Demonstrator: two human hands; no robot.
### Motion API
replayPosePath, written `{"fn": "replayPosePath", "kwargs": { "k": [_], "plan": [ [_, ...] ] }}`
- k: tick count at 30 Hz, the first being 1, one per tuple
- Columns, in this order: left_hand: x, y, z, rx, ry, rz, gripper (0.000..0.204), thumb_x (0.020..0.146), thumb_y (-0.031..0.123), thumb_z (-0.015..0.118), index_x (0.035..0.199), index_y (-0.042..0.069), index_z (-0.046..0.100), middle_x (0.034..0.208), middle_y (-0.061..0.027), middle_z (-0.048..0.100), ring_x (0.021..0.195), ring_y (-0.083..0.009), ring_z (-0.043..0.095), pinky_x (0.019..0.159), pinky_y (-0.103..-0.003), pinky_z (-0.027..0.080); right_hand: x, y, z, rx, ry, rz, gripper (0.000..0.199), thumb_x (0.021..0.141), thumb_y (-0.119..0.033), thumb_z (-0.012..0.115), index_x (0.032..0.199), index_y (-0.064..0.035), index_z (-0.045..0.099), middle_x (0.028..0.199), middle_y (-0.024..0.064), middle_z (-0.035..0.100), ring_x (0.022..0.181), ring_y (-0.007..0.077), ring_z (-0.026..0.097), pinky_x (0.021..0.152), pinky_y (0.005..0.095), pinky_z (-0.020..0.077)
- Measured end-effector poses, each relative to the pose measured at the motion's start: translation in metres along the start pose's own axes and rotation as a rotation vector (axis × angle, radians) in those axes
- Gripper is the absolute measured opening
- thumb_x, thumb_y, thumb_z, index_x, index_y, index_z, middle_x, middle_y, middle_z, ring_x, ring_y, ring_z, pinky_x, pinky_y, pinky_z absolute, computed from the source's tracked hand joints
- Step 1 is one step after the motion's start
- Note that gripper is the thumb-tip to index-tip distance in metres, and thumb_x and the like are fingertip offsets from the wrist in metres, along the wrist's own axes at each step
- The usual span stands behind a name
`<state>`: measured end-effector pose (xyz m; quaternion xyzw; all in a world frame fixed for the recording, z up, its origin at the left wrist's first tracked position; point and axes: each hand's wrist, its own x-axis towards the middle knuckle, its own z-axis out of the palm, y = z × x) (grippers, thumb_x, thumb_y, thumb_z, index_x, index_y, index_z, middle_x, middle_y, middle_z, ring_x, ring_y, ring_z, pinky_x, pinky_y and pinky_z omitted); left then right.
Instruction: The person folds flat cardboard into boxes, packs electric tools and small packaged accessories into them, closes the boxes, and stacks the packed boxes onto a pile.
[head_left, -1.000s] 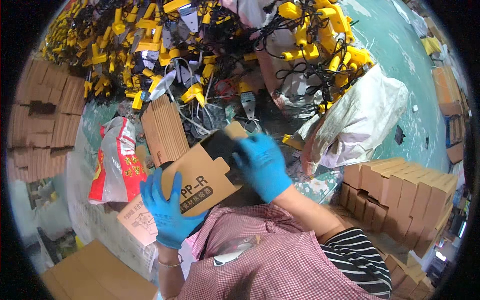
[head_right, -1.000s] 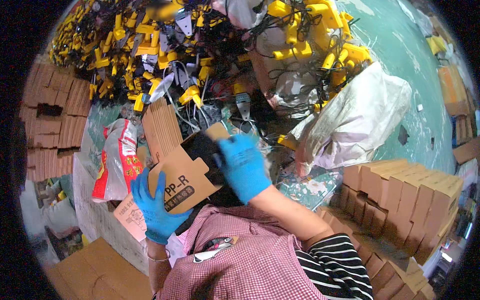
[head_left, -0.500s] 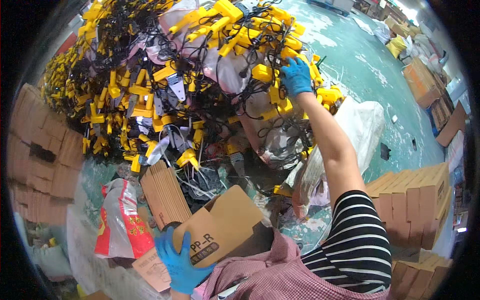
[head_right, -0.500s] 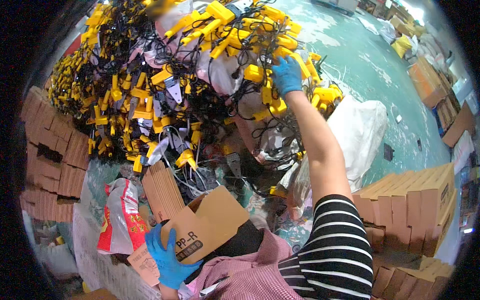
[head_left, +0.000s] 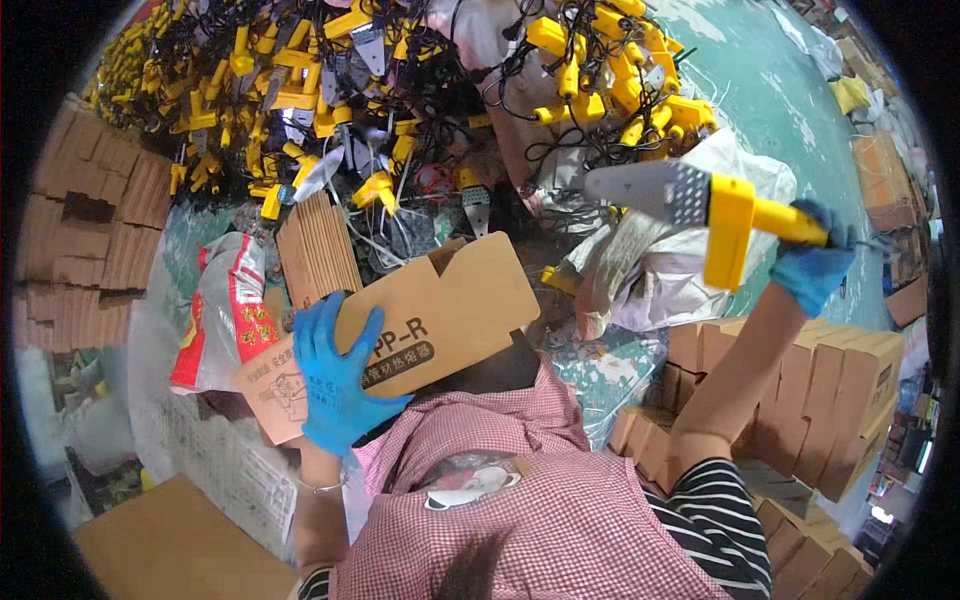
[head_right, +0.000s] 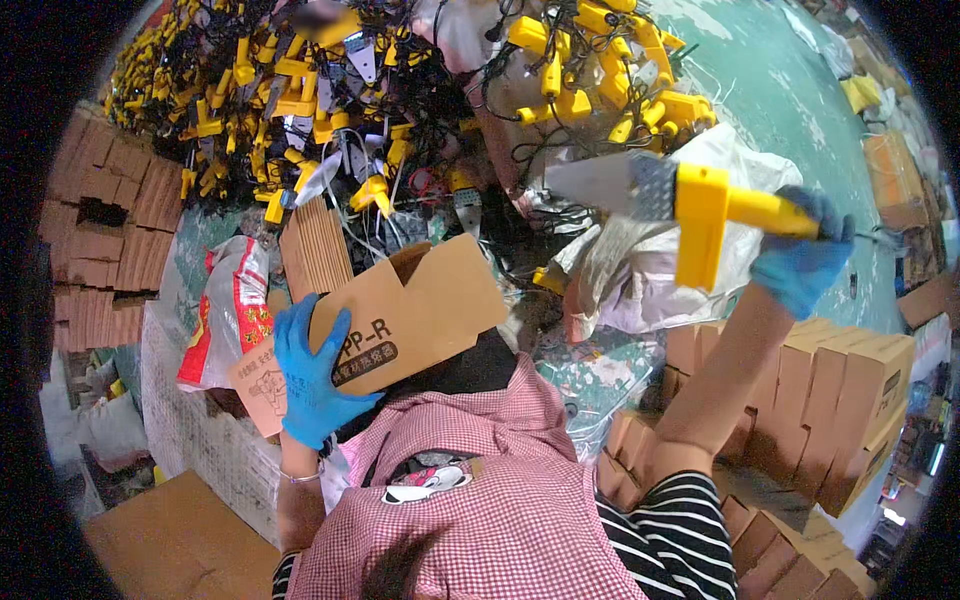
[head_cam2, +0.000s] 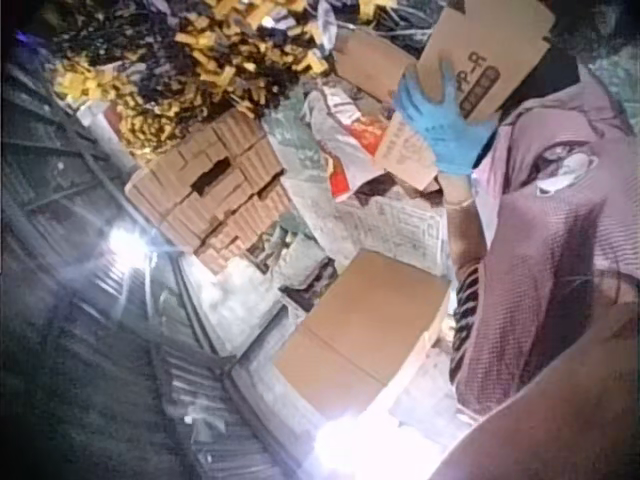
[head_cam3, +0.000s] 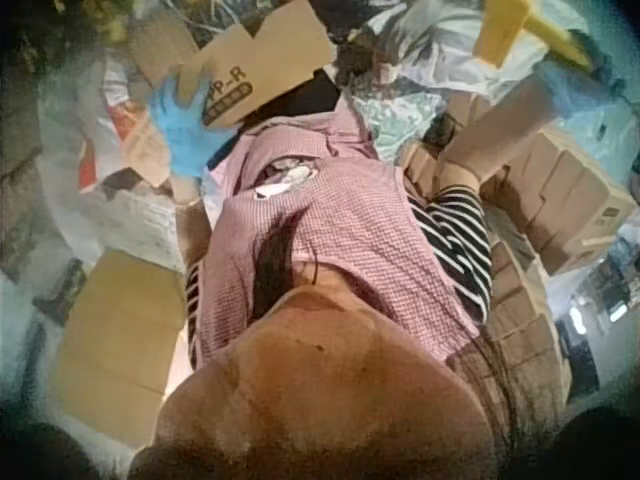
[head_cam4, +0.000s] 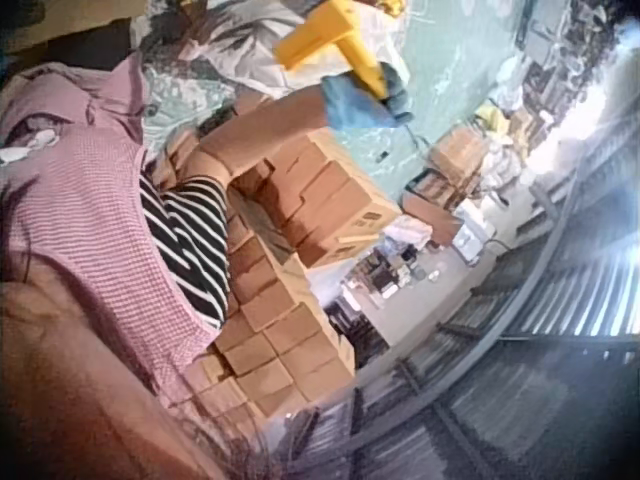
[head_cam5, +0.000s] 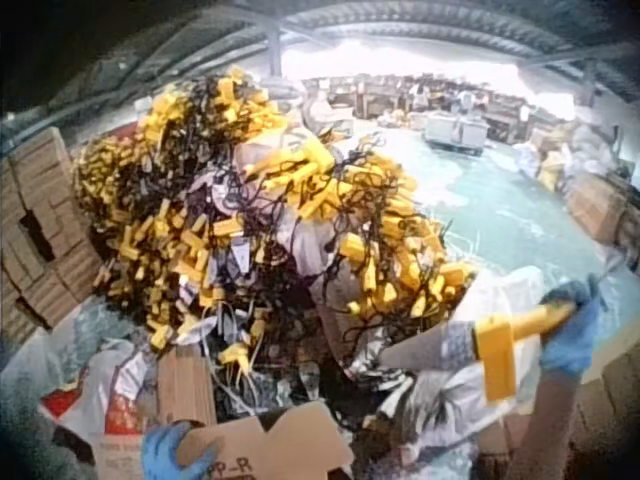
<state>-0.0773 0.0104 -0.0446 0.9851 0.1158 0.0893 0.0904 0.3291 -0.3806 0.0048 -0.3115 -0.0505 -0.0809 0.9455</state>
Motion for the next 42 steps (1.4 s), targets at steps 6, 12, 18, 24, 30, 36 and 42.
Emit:
{"fn": "replayPosePath", "kwargs": {
  "k": [6,12,18,24,30,36,42],
  "plan": [
    [-0.016,0.025,-0.005,-0.005,0.012,0.037,0.1,0.05,0.044,0.089,0.14,0.019,0.053,0.149,-0.0256,0.036,0.137,-0.0479,0.034,0.114,-0.063,0.021,-0.085,0.032,-0.01,0.146,-0.105,0.305,0.04,0.098,-0.031,0.047,0.061,-0.0174,0.04,0.062,-0.0019,0.04,0.065,0.0163,0.045,0.076,0.035,0.0432],
    [-0.018,0.059,-0.013,-0.072,0.027,0.089,0.096,0.048,0.046,0.088,0.136,0.021,0.058,0.15,-0.0228,0.036,0.136,-0.0461,0.034,0.115,-0.062,0.021,-0.137,0.13,-0.022,0.279,-0.258,0.684,0.035,0.101,-0.031,0.045,0.077,-0.0077,0.056,0.078,0.0064,0.061,0.078,0.0253,0.061,0.087,0.0369,0.049],
    [-0.011,0.044,-0.001,-0.005,0.027,0.065,0.097,0.05,0.047,0.089,0.137,0.018,0.056,0.147,-0.0232,0.039,0.136,-0.0444,0.035,0.115,-0.063,0.021,-0.202,0.153,0.024,-0.544,-0.143,0.462,0.017,0.094,-0.012,0.064,0.106,-0.0013,0.067,0.103,0.0059,0.069,0.091,0.0171,0.065,0.083,0.0287,0.0504],
    [0.012,0.079,0.016,-0.072,-0.015,0.084,0.102,0.048,0.047,0.09,0.139,0.016,0.054,0.142,-0.0211,0.044,0.13,-0.0439,0.041,0.112,-0.058,0.029,-0.239,0.154,-0.033,-0.898,-0.598,0.789,0.033,0.093,-0.023,0.066,0.111,0.0049,0.067,0.095,0.0068,0.073,0.085,0.0119,0.064,0.078,0.0279,0.0509],
    [0.073,0.022,0.005,-0.246,-0.442,-0.103,0.069,0.072,0.047,0.08,0.125,0.008,0.061,0.117,-0.017,0.063,0.111,-0.0362,0.06,0.098,-0.043,0.046,-0.192,0.135,-0.132,-1.178,-0.119,0.982,0.058,0.099,-0.055,0.05,0.093,-0.0024,0.073,0.087,0.0077,0.073,0.065,0.015,0.065,0.06,0.032,0.052],
    [0.085,0.02,-0.015,-0.404,-0.817,0.022,0.069,0.079,0.055,0.074,0.125,0.005,0.061,0.12,-0.0211,0.063,0.109,-0.0379,0.062,0.094,-0.043,0.049,-0.18,0.162,-0.114,0.061,-0.564,0.943,0.055,0.101,-0.048,0.047,0.137,-0.0066,0.055,0.13,0.0115,0.063,0.115,0.0224,0.06,0.101,0.0388,0.0483],
    [0.082,0.027,-0.086,-0.263,-0.522,0.086,0.088,0.072,0.054,0.08,0.136,0.001,0.051,0.12,-0.0206,0.061,0.113,-0.0353,0.06,0.099,-0.041,0.047,-0.145,0.028,0.016,0.131,-0.697,0.548,0.043,0.098,-0.032,0.059,0.131,-0.0055,0.053,0.132,0.0147,0.058,0.118,0.0268,0.06,0.1,0.0419,0.0489]
  ]
}}
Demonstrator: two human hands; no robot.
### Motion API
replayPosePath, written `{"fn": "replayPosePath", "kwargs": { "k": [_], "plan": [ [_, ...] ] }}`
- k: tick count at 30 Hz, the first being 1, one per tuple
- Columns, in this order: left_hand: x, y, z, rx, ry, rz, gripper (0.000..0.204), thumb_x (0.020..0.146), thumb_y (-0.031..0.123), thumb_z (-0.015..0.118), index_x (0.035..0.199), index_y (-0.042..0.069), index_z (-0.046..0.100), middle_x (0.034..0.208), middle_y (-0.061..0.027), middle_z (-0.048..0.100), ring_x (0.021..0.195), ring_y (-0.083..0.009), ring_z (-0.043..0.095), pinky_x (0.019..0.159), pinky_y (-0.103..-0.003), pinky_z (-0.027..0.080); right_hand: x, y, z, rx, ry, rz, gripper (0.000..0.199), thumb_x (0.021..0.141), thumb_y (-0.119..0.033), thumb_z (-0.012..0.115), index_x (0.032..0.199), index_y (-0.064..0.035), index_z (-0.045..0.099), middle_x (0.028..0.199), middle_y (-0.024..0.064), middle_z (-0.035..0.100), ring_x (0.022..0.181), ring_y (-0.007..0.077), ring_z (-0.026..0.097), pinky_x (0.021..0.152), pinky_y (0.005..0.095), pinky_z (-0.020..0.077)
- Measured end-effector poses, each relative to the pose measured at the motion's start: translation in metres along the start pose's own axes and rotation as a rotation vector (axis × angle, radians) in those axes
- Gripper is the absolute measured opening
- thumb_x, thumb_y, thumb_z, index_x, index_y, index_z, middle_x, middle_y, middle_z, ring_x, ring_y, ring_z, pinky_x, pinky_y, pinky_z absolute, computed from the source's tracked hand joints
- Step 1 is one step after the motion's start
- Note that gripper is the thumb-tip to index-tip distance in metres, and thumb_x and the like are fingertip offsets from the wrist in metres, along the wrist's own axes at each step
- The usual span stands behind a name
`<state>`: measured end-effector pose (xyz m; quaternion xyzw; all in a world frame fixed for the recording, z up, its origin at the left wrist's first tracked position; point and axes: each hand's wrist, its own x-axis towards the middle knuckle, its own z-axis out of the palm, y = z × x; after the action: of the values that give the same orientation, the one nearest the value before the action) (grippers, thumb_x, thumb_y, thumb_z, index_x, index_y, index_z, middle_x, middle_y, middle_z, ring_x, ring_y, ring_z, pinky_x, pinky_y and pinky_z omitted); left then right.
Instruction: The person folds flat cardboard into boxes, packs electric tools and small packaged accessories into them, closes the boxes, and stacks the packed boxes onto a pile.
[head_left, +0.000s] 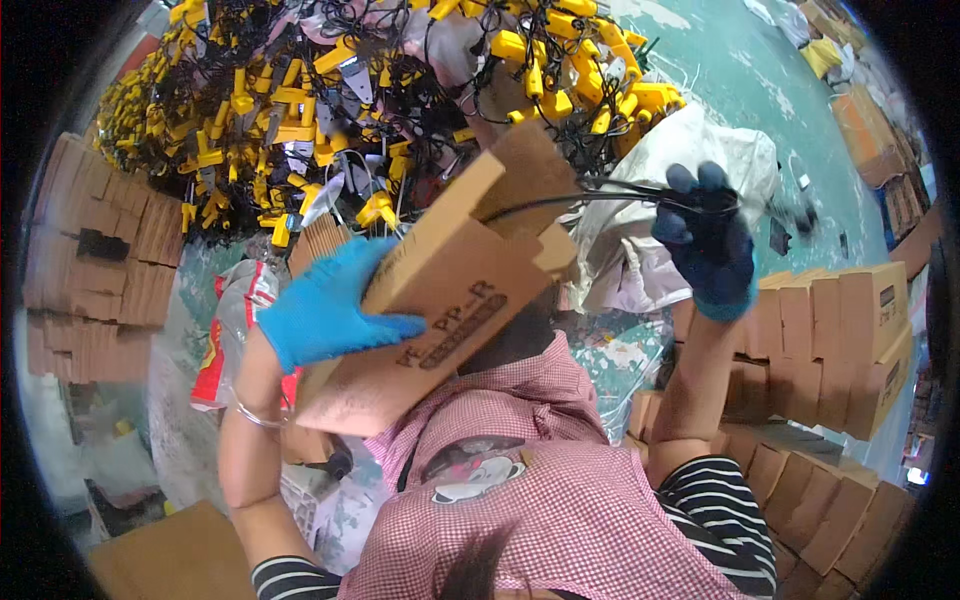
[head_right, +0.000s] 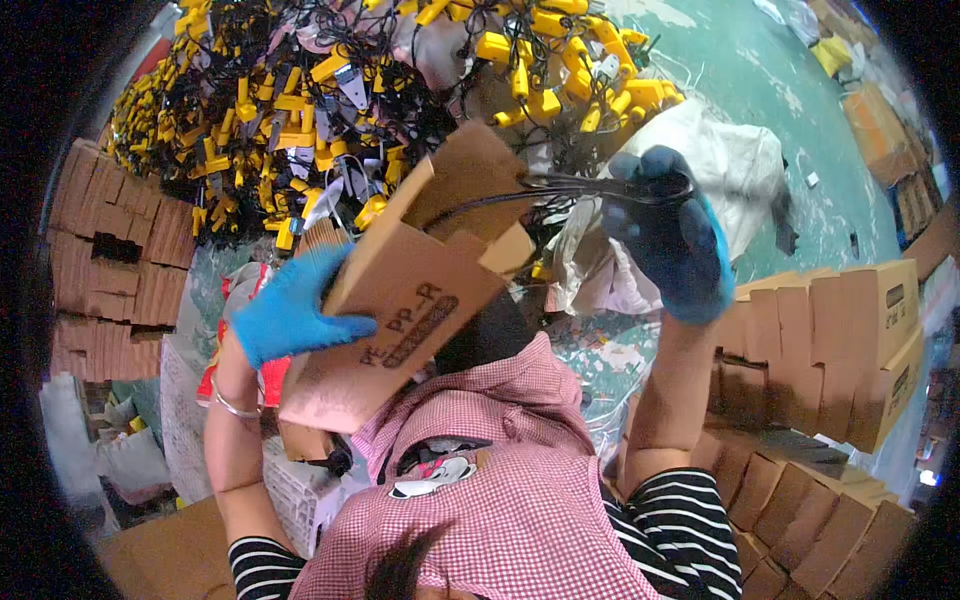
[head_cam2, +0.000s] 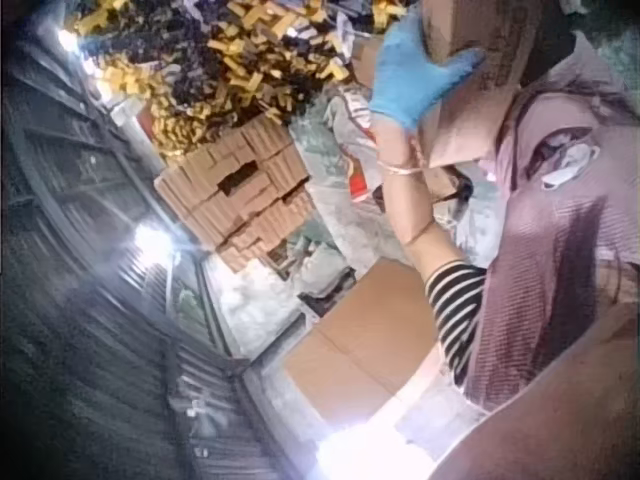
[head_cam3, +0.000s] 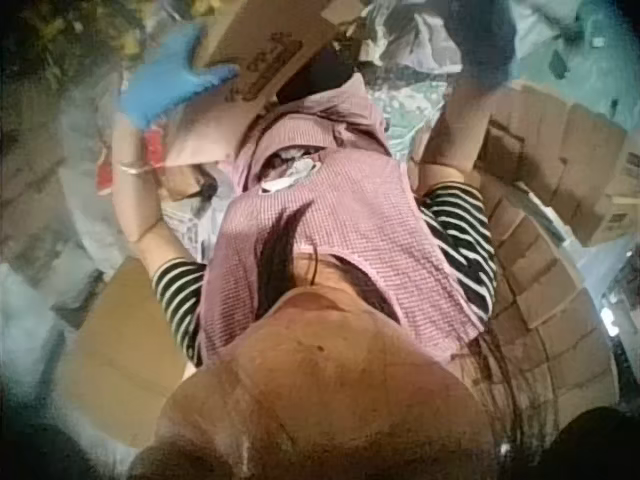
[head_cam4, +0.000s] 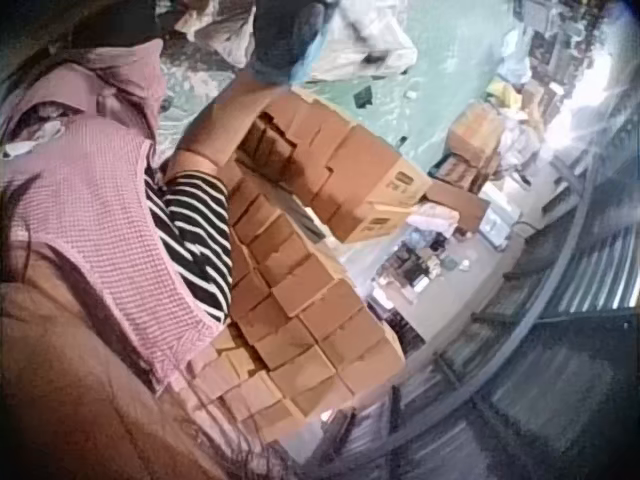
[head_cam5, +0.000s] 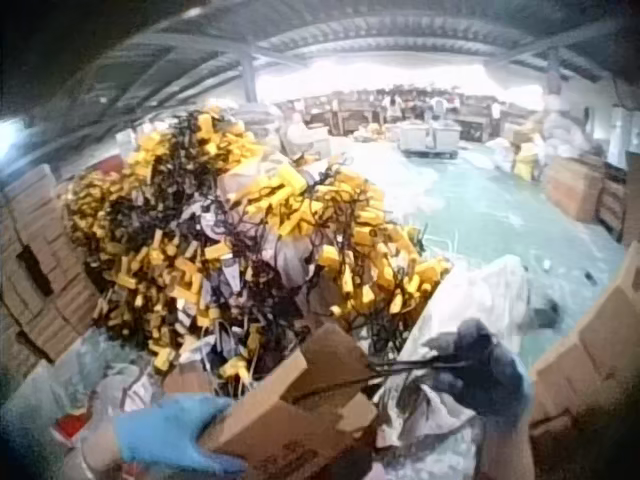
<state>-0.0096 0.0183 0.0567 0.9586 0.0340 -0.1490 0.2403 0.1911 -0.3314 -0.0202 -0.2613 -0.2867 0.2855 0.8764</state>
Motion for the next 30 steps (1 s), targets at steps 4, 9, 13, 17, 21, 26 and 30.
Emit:
{"fn": "replayPosePath", "kwargs": {
  "k": [4,9,13,17,21,26,30],
  "plan": [
    [0.0,-0.012,-0.012,-0.032,0.195,0.16,0.086,0.065,0.035,0.089,0.134,0.002,0.05,0.124,-0.0193,0.059,0.116,-0.0356,0.058,0.101,-0.041,0.046,0.004,-0.005,0.075,-0.692,0.113,-0.188,0.046,0.099,-0.042,0.059,0.118,-0.0002,0.059,0.124,0.0187,0.059,0.1,0.0244,0.063,0.087,0.0371,0.0507],
    [-0.018,-0.061,0.054,-0.134,0.323,0.13,0.091,0.064,0.023,0.091,0.139,0.003,0.044,0.132,-0.0191,0.054,0.122,-0.0354,0.055,0.105,-0.04,0.044,0.026,0.028,0.141,-0.784,-0.288,-0.115,0.035,0.094,-0.028,0.061,0.11,0.0036,0.062,0.111,0.0173,0.064,0.096,0.0267,0.064,0.085,0.0364,0.0525],
    [-0.049,-0.081,0.098,-0.611,0.253,0.108,0.089,0.066,0.019,0.09,0.14,0.002,0.043,0.133,-0.0174,0.056,0.123,-0.0299,0.056,0.106,-0.039,0.045,0.058,0.057,0.171,-1.244,-0.608,-0.097,0.031,0.081,-0.011,0.072,0.11,-0.0068,0.063,0.104,0.012,0.066,0.089,0.0314,0.065,0.08,0.0365,0.0536],
    [-0.086,-0.093,0.127,-0.583,0.367,0.163,0.089,0.069,0.011,0.087,0.143,0.002,0.04,0.13,-0.0138,0.058,0.118,-0.0212,0.058,0.105,-0.037,0.046,0.07,0.097,0.205,-1.652,-0.914,-0.002,0.02,0.079,-0.006,0.064,0.099,-0.0056,0.067,0.093,0.0102,0.069,0.082,0.033,0.068,0.072,0.0406,0.0539],
    [-0.09,-0.068,0.129,-0.801,0.725,0.059,0.103,0.061,0.022,0.094,0.145,0.001,0.038,0.142,-0.0135,0.048,0.13,-0.0305,0.049,0.113,-0.041,0.039,0.077,0.141,0.241,-2.366,-1.336,0.333,0.016,0.076,-0.019,0.071,0.091,-0.0156,0.076,0.091,0.0084,0.074,0.086,0.0287,0.073,0.066,0.0445,0.0573],
    [-0.109,-0.018,0.057,0.329,0.866,0.542,0.059,0.068,0.02,0.082,0.122,0.008,0.062,0.115,-0.0118,0.063,0.102,-0.0302,0.062,0.088,-0.038,0.05,0.077,0.146,0.244,-2.285,-1.303,0.364,0.015,0.074,-0.019,0.072,0.088,-0.0178,0.077,0.087,0.0077,0.074,0.082,0.0302,0.073,0.065,0.0441,0.0578],
    [-0.095,-0.013,0.048,0.164,0.909,0.434,0.041,0.075,0.014,0.073,0.115,0.008,0.066,0.109,-0.0114,0.066,0.092,-0.0327,0.064,0.081,-0.04,0.052,0.076,0.124,0.217,-2.023,-1.031,0.219,0.028,0.072,-0.028,0.079,0.096,-0.0127,0.073,0.095,0.0114,0.071,0.086,0.0345,0.069,0.072,0.0429,0.0555]
  ]
}}
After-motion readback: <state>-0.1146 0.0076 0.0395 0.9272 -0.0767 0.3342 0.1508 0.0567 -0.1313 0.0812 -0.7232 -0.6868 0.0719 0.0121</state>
